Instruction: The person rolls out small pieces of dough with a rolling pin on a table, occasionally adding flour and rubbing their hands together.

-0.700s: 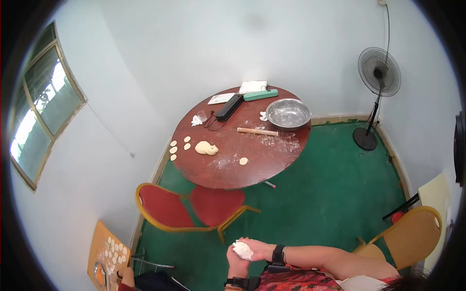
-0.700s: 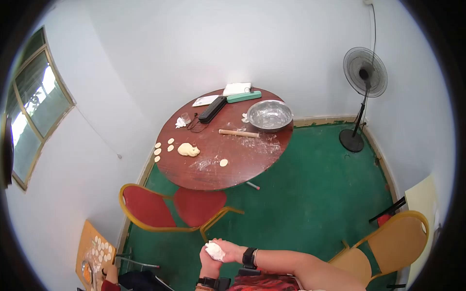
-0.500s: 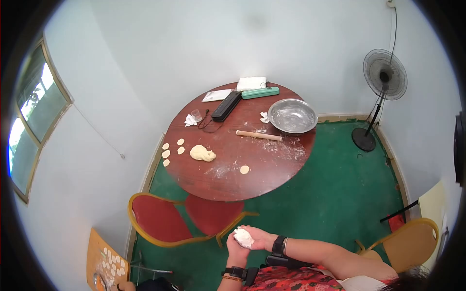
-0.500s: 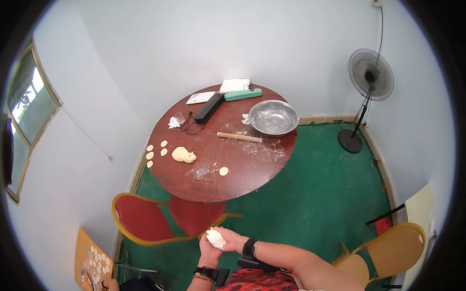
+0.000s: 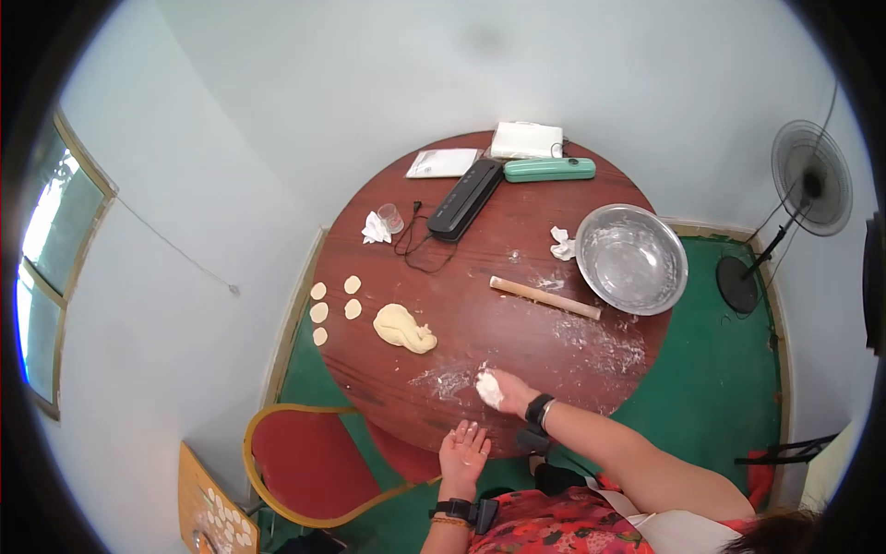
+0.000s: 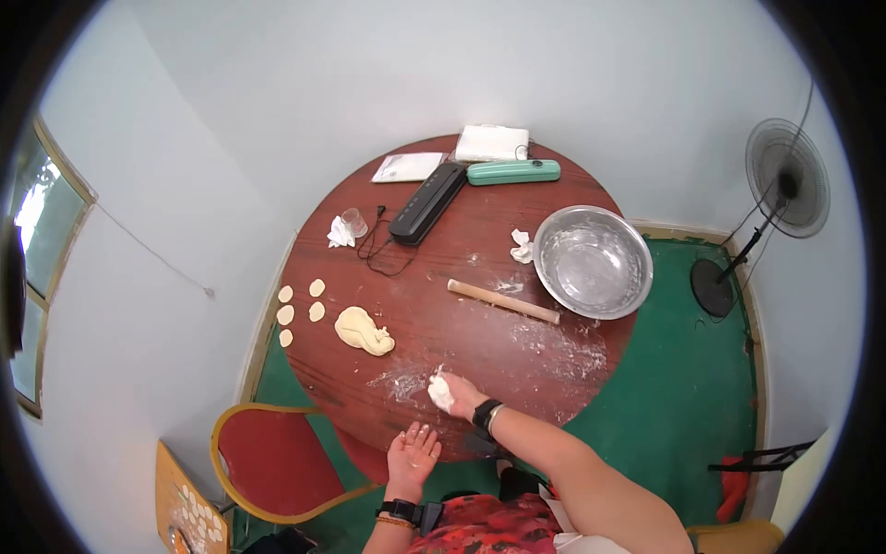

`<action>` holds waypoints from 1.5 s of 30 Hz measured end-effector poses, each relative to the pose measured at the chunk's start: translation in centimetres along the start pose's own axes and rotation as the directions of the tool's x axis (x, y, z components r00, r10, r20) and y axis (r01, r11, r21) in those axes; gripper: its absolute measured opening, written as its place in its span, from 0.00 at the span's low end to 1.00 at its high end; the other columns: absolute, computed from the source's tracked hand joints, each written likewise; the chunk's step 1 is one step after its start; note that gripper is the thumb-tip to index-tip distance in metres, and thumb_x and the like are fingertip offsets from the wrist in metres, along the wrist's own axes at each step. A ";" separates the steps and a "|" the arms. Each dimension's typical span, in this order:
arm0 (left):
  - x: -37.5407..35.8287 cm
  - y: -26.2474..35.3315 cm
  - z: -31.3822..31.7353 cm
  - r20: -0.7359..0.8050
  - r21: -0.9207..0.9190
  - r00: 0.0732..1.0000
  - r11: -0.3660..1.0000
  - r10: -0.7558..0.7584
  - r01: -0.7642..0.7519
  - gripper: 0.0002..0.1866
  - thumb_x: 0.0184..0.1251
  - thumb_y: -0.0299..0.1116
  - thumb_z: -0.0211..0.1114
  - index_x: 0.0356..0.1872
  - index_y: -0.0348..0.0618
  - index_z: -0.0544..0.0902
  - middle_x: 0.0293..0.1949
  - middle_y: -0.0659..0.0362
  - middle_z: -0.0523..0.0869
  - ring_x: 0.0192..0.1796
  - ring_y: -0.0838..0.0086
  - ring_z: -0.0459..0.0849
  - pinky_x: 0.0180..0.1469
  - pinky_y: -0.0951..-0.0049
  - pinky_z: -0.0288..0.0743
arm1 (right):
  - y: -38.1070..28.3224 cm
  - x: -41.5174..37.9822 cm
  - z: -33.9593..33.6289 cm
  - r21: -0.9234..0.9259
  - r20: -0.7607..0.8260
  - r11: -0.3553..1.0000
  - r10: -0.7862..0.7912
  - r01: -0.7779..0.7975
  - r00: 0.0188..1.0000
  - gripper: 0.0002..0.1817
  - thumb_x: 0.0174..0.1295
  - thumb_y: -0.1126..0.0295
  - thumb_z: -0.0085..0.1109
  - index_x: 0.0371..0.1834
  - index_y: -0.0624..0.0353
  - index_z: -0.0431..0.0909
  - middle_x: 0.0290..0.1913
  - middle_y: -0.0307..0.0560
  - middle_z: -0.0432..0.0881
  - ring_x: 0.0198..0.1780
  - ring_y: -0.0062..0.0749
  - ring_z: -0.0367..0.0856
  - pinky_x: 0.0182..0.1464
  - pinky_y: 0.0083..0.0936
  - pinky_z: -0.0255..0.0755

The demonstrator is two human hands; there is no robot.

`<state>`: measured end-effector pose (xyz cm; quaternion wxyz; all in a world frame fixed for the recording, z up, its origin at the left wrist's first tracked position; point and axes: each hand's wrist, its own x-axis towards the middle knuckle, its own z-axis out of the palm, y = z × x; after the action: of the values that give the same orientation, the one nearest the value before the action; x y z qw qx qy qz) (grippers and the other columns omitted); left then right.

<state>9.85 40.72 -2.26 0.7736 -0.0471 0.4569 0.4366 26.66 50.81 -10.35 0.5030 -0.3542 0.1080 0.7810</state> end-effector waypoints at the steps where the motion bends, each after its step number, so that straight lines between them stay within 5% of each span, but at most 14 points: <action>1: 0.5 0.5 0.2 0.012 -0.004 1.000 1.000 0.012 -0.012 0.21 0.72 0.46 0.50 0.60 0.48 0.75 0.61 0.58 0.76 0.66 0.60 0.71 0.67 0.54 0.63 | -1.3 1.4 0.0 -0.035 0.001 0.999 -0.007 0.007 1.000 0.10 0.73 0.63 0.50 0.40 0.56 0.79 0.34 0.43 0.84 0.33 0.36 0.84 0.35 0.33 0.82; 7: 3.3 2.8 1.7 -0.067 -0.022 0.998 1.000 0.011 -0.013 0.20 0.73 0.44 0.50 0.59 0.50 0.76 0.59 0.60 0.78 0.63 0.62 0.73 0.62 0.56 0.68 | -6.9 6.1 1.8 -0.408 0.040 0.894 -0.187 0.187 0.982 0.11 0.71 0.69 0.49 0.47 0.63 0.78 0.37 0.46 0.83 0.36 0.38 0.83 0.36 0.35 0.78; 10: 5.0 3.7 2.7 -0.084 0.049 0.996 0.999 0.011 -0.007 0.20 0.73 0.44 0.51 0.60 0.49 0.76 0.59 0.61 0.78 0.62 0.63 0.74 0.61 0.57 0.68 | -9.5 4.9 3.5 -0.720 -0.020 0.651 -0.366 0.241 0.930 0.12 0.70 0.69 0.50 0.49 0.65 0.78 0.40 0.47 0.83 0.37 0.39 0.84 0.39 0.36 0.78; 11: 5.6 4.0 3.1 -0.099 0.091 0.995 0.996 0.010 -0.001 0.20 0.73 0.44 0.52 0.60 0.49 0.75 0.58 0.61 0.78 0.61 0.64 0.74 0.61 0.58 0.68 | -9.9 4.2 3.5 -0.695 0.020 0.661 -0.378 0.285 0.926 0.14 0.70 0.71 0.52 0.53 0.67 0.77 0.44 0.47 0.83 0.44 0.31 0.82 0.47 0.29 0.76; 14: 7.0 4.4 4.5 -0.119 0.322 0.992 0.947 0.033 0.007 0.21 0.71 0.42 0.57 0.63 0.50 0.75 0.53 0.65 0.79 0.53 0.73 0.75 0.54 0.67 0.69 | -10.5 4.1 0.8 -0.951 0.132 0.171 -0.530 0.258 0.838 0.15 0.65 0.72 0.56 0.53 0.67 0.77 0.46 0.52 0.83 0.47 0.39 0.82 0.49 0.34 0.75; 17: 9.1 3.7 5.0 -0.136 0.639 0.988 0.769 0.079 0.027 0.21 0.69 0.38 0.62 0.61 0.51 0.75 0.44 0.68 0.79 0.46 0.79 0.75 0.48 0.72 0.68 | -9.7 2.8 -1.2 -0.858 0.513 -0.391 -0.651 0.332 0.559 0.19 0.57 0.74 0.60 0.53 0.66 0.76 0.47 0.59 0.80 0.50 0.52 0.78 0.53 0.40 0.73; 21: 10.6 2.8 4.5 -0.134 0.617 0.991 0.781 -0.014 0.094 0.18 0.69 0.34 0.62 0.58 0.50 0.76 0.42 0.69 0.79 0.43 0.80 0.76 0.45 0.73 0.70 | -7.1 -1.3 -0.7 -0.849 0.528 -0.435 -0.694 0.299 0.488 0.25 0.50 0.76 0.66 0.54 0.62 0.73 0.50 0.62 0.73 0.54 0.62 0.70 0.57 0.46 0.68; 24: 10.9 2.7 4.0 -0.164 0.608 0.986 0.783 -0.035 0.129 0.18 0.69 0.33 0.62 0.59 0.50 0.76 0.41 0.69 0.79 0.41 0.81 0.76 0.42 0.75 0.72 | -4.1 -3.0 -1.2 -0.860 0.503 -0.412 -0.578 0.302 0.643 0.24 0.50 0.73 0.70 0.52 0.62 0.74 0.48 0.61 0.74 0.51 0.57 0.72 0.56 0.43 0.69; 36: 10.8 3.5 2.7 -0.187 0.658 0.982 0.738 -0.034 0.151 0.15 0.68 0.31 0.63 0.55 0.51 0.78 0.37 0.70 0.80 0.37 0.82 0.78 0.38 0.77 0.73 | -3.5 -3.1 -2.0 -0.897 0.337 -0.414 -0.411 0.156 0.847 0.16 0.49 0.76 0.70 0.41 0.57 0.77 0.38 0.54 0.79 0.46 0.54 0.78 0.50 0.43 0.73; 39: 10.9 3.3 2.7 -0.169 0.681 0.985 0.716 -0.048 0.151 0.16 0.68 0.32 0.62 0.56 0.51 0.78 0.38 0.70 0.80 0.37 0.82 0.77 0.39 0.76 0.73 | -3.5 -2.8 -2.0 -0.828 0.437 -0.532 -0.411 0.179 0.800 0.13 0.51 0.74 0.69 0.39 0.57 0.77 0.36 0.55 0.80 0.44 0.54 0.79 0.47 0.43 0.74; 42: 11.0 3.1 2.7 -0.134 0.701 0.989 0.700 -0.059 0.136 0.17 0.68 0.33 0.62 0.58 0.51 0.77 0.39 0.70 0.80 0.38 0.82 0.77 0.40 0.75 0.73 | -3.5 -3.1 -1.5 -0.924 0.340 -0.320 -0.437 0.209 0.833 0.09 0.54 0.74 0.67 0.38 0.59 0.79 0.36 0.55 0.82 0.41 0.56 0.81 0.44 0.42 0.75; 45: 11.1 2.7 3.4 -0.104 0.728 0.992 0.674 -0.069 0.123 0.18 0.69 0.34 0.62 0.59 0.51 0.77 0.40 0.70 0.80 0.40 0.82 0.77 0.41 0.74 0.73 | -2.7 -3.0 -1.7 -0.902 0.420 -0.325 -0.500 0.285 0.758 0.10 0.59 0.73 0.65 0.43 0.60 0.81 0.37 0.53 0.84 0.39 0.45 0.84 0.41 0.36 0.77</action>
<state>12.42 50.94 -7.73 0.7336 0.2278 0.6162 0.1741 30.49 49.10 -9.11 0.2861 -0.6696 -0.5991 0.3330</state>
